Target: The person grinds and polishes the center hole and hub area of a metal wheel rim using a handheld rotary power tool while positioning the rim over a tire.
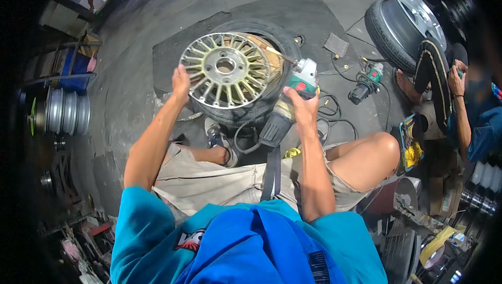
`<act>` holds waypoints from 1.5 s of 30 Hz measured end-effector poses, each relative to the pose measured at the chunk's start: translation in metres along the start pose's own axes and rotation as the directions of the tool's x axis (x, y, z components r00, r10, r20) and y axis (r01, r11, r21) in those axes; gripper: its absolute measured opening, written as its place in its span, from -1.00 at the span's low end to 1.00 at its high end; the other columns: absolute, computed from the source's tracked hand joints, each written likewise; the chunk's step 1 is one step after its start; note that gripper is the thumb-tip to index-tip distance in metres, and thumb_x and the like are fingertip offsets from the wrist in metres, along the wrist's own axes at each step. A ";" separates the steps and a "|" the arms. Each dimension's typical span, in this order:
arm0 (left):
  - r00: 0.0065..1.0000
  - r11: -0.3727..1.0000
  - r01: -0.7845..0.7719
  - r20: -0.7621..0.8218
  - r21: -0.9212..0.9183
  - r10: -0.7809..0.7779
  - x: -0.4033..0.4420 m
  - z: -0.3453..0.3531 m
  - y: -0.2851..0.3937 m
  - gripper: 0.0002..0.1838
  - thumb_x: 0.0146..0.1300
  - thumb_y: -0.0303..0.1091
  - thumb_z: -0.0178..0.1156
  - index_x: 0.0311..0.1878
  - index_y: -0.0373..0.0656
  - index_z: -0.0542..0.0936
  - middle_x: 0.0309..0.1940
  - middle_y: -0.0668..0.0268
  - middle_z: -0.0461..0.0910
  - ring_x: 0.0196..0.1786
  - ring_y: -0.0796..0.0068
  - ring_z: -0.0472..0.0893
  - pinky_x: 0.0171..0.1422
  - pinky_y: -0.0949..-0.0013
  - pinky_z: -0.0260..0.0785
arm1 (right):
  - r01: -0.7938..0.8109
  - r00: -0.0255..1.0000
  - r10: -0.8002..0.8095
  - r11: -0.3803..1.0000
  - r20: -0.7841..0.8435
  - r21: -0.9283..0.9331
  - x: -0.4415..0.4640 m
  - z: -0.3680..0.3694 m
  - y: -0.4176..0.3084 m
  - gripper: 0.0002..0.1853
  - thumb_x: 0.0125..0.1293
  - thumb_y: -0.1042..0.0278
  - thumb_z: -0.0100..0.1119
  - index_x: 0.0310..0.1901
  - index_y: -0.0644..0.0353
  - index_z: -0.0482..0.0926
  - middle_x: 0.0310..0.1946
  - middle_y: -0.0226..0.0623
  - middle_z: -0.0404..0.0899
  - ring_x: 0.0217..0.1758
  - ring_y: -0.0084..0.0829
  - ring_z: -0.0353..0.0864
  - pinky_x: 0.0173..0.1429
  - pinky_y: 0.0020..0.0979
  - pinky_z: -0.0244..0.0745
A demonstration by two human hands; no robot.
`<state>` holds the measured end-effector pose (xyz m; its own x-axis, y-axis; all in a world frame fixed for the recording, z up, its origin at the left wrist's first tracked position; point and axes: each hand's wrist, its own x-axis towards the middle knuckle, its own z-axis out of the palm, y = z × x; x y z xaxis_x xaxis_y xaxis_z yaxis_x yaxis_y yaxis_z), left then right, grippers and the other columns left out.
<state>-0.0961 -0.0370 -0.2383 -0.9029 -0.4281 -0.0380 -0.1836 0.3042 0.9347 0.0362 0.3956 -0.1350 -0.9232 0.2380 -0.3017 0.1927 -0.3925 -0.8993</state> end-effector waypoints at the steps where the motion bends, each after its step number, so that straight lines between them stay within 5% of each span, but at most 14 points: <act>1: 0.992 0.991 0.108 0.077 -0.080 -0.102 -0.023 0.000 0.000 -0.43 0.69 0.00 -0.17 0.23 -0.43 0.49 0.09 -0.21 0.65 -0.04 0.00 0.79 -0.28 0.03 0.74 | 0.035 0.999 -0.035 0.999 0.015 0.039 -0.010 0.013 -0.016 -0.71 0.26 0.40 0.47 -0.07 0.27 0.59 -0.30 -0.26 0.72 -0.31 -0.34 0.79 -0.20 -0.27 0.74; 3: 0.892 0.864 0.433 0.261 -0.257 -0.370 -0.093 0.010 0.047 -0.38 0.73 0.04 -0.26 0.33 -0.42 0.40 0.05 -0.15 0.67 -0.03 -0.02 0.79 -0.19 -0.02 0.80 | -0.014 0.999 0.011 0.998 0.037 0.059 -0.015 0.021 -0.029 -0.72 0.28 0.35 0.45 -0.08 0.27 0.60 -0.29 -0.23 0.72 -0.30 -0.33 0.79 -0.20 -0.28 0.73; 5: 0.834 0.826 0.539 0.237 -0.164 -0.497 -0.124 0.023 0.079 -0.33 0.73 0.09 -0.29 0.40 -0.43 0.34 0.00 -0.26 0.67 -0.13 -0.05 0.80 -0.26 -0.02 0.79 | -0.013 0.999 0.012 0.999 0.036 0.030 -0.016 0.030 -0.035 -0.71 0.28 0.32 0.45 -0.09 0.28 0.60 -0.29 -0.21 0.72 -0.30 -0.33 0.78 -0.19 -0.27 0.73; 11: 0.772 0.817 0.576 0.319 0.013 -0.550 -0.111 0.009 0.041 -0.32 0.66 0.19 -0.30 0.39 -0.32 0.11 -0.13 -0.25 0.63 -0.43 -0.08 0.78 -0.39 -0.12 0.74 | -0.028 0.999 0.029 0.998 0.037 -0.049 -0.023 0.037 -0.038 -0.70 0.29 0.29 0.41 -0.07 0.28 0.58 -0.28 -0.16 0.71 -0.30 -0.31 0.76 -0.20 -0.27 0.72; 19: 0.587 0.548 0.791 0.584 -0.270 -0.560 -0.120 0.031 0.065 -0.43 0.72 -0.01 -0.37 0.50 -0.23 0.28 0.16 -0.24 0.57 -0.01 -0.25 0.75 -0.03 -0.26 0.78 | -0.057 0.990 0.071 0.992 0.121 -0.114 -0.034 0.043 -0.073 -0.64 0.26 0.27 0.43 -0.04 0.29 0.55 -0.29 -0.16 0.68 -0.33 -0.30 0.75 -0.26 -0.20 0.75; 21: 0.673 0.553 0.722 0.609 -0.416 -0.421 -0.155 0.066 0.065 -0.44 0.73 0.00 -0.38 0.50 -0.17 0.30 0.19 -0.15 0.59 0.04 -0.22 0.74 0.06 -0.30 0.75 | -0.068 0.980 0.085 0.993 0.180 -0.098 -0.034 0.050 -0.090 -0.64 0.25 0.28 0.43 -0.03 0.29 0.56 -0.29 -0.17 0.68 -0.33 -0.32 0.75 -0.25 -0.23 0.74; 23: 0.601 0.560 0.774 0.621 -0.295 -0.503 -0.189 0.088 0.070 -0.36 0.73 0.08 -0.44 0.47 -0.22 0.34 0.17 -0.15 0.61 0.05 -0.27 0.73 0.13 -0.30 0.70 | -0.002 0.978 0.033 0.989 0.207 -0.149 -0.023 0.051 -0.104 -0.63 0.24 0.28 0.44 -0.01 0.27 0.57 -0.26 -0.21 0.67 -0.33 -0.35 0.73 -0.23 -0.26 0.73; 26: 0.214 0.457 0.887 0.820 0.065 -0.531 -0.175 0.062 0.053 -0.11 0.67 0.29 -0.52 0.32 -0.44 0.44 0.00 -0.33 0.67 -0.04 -0.28 0.76 0.02 -0.18 0.72 | 0.090 0.972 -0.007 0.933 0.233 -0.349 -0.023 0.058 -0.123 -0.46 0.07 0.25 0.57 0.04 0.27 0.55 -0.16 -0.27 0.63 -0.15 -0.40 0.67 -0.07 -0.27 0.65; 27: 0.129 0.624 0.631 0.731 0.461 -0.670 -0.168 0.041 0.087 -0.07 0.64 0.37 -0.48 0.32 -0.45 0.44 -0.09 -0.28 0.70 -0.12 -0.15 0.79 -0.09 -0.12 0.73 | 0.103 0.969 -0.014 0.931 0.248 -0.351 -0.020 0.060 -0.126 -0.46 0.07 0.25 0.57 0.04 0.27 0.55 -0.16 -0.27 0.63 -0.15 -0.40 0.67 -0.07 -0.27 0.65; 29: 0.156 0.740 0.264 0.730 0.619 -0.666 -0.169 0.033 0.137 -0.04 0.60 0.43 -0.32 0.30 -0.47 0.47 -0.15 -0.15 0.74 -0.17 0.08 0.80 -0.17 0.02 0.73 | 0.171 0.964 -0.039 0.848 0.262 -0.502 -0.012 0.061 -0.127 -0.32 0.05 0.23 0.58 0.16 0.29 0.47 -0.07 -0.21 0.62 -0.11 -0.37 0.67 -0.02 -0.26 0.65; 32: 0.322 0.954 -0.105 0.917 0.281 -0.235 -0.178 0.033 0.184 -0.12 0.51 0.46 0.00 0.22 -0.35 0.60 -0.20 0.12 0.75 -0.23 0.42 0.74 -0.13 0.31 0.66 | 0.138 0.949 0.042 0.834 0.311 -0.534 0.016 0.049 -0.094 -0.14 -0.01 0.18 0.61 0.27 0.35 0.36 0.01 -0.12 0.60 0.00 -0.33 0.65 0.08 -0.26 0.63; 37: 0.450 0.955 0.292 0.872 0.059 -0.191 -0.174 0.073 0.191 0.09 0.35 0.62 0.05 0.47 -0.30 0.39 0.18 0.09 0.56 0.10 0.31 0.65 0.06 0.18 0.63 | -0.015 0.987 0.094 0.855 0.127 -0.518 0.032 0.047 -0.035 -0.11 0.03 0.07 0.62 0.28 0.41 0.36 0.12 -0.04 0.61 0.14 -0.28 0.64 0.21 -0.22 0.58; 43: 0.459 0.918 0.386 0.846 0.087 -0.273 -0.161 0.126 0.187 0.09 0.26 0.65 0.11 0.31 -0.36 0.47 -0.15 0.19 0.54 -0.18 0.38 0.60 -0.31 0.24 0.53 | 0.100 0.988 0.023 0.651 0.152 -0.753 0.066 0.054 -0.005 0.03 0.10 0.03 0.59 0.45 0.46 0.25 0.21 0.19 0.61 0.29 -0.03 0.64 0.33 -0.14 0.55; 45: 0.589 0.907 0.395 0.719 0.142 -0.369 -0.159 0.130 0.193 0.13 0.17 0.67 0.19 0.28 -0.38 0.49 -0.09 0.16 0.58 -0.13 0.34 0.61 -0.31 0.23 0.44 | 0.102 0.986 0.035 0.657 0.165 -0.747 0.083 0.052 0.003 0.12 0.09 0.02 0.61 0.54 0.46 0.17 0.24 0.22 0.60 0.34 0.01 0.62 0.37 -0.13 0.53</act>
<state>-0.0387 0.2006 -0.0973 -0.7434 0.2474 -0.6214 -0.5789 0.2276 0.7830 -0.0570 0.3673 -0.1466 -0.9582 0.0744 -0.2763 0.2809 0.4300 -0.8580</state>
